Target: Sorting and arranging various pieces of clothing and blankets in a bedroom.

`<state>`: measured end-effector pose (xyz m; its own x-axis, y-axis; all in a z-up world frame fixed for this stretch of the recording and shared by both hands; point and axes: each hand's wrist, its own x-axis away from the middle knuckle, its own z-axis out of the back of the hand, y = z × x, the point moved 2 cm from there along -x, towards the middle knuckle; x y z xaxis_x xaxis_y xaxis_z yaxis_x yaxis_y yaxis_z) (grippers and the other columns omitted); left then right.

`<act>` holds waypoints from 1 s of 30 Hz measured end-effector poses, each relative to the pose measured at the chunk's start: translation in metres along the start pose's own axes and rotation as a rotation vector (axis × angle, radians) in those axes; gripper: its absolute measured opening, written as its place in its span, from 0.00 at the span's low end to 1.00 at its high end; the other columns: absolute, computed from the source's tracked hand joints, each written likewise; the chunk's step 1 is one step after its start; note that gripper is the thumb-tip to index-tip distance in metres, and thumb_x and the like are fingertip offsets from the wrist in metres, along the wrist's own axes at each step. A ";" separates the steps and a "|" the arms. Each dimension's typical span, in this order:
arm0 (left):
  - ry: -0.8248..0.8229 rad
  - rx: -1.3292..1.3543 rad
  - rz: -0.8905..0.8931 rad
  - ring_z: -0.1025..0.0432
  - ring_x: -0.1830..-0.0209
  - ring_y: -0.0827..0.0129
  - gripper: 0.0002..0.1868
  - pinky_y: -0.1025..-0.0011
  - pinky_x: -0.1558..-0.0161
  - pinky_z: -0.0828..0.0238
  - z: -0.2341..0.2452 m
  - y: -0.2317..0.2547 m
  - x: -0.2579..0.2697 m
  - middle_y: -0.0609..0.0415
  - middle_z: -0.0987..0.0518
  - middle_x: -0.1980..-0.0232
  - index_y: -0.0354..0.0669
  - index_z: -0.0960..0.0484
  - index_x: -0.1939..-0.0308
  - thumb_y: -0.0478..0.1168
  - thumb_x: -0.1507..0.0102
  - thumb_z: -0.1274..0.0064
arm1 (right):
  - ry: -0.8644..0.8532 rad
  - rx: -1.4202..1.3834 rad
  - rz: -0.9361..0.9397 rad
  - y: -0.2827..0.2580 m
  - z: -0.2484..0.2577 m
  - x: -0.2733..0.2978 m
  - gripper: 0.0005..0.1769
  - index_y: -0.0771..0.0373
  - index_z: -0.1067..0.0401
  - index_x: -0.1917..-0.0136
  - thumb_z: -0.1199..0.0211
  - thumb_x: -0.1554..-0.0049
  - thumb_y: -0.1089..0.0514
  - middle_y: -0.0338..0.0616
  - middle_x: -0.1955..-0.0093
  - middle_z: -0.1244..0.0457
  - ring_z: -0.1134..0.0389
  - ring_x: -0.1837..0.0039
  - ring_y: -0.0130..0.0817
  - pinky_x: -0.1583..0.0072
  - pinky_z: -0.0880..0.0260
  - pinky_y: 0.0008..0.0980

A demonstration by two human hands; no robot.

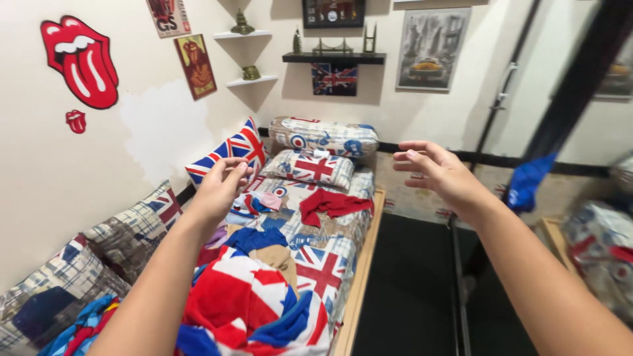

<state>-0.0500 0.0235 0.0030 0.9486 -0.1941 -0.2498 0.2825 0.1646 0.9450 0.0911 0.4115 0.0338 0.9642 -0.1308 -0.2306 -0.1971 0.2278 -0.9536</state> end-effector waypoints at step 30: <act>0.466 0.176 0.253 0.25 0.43 0.69 0.20 0.71 0.48 0.30 -0.033 -0.116 -0.162 0.53 0.20 0.41 0.45 0.28 0.38 0.50 0.30 0.56 | -0.431 -0.131 -0.070 0.130 0.006 -0.351 0.22 0.57 0.35 0.31 0.54 0.35 0.49 0.41 0.32 0.35 0.33 0.32 0.34 0.37 0.29 0.40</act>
<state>-0.2314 0.0677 -0.0734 0.9576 0.2853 -0.0394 0.0473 -0.0209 0.9987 -0.2723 0.4927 -0.0082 0.9563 0.2783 -0.0898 -0.1233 0.1051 -0.9868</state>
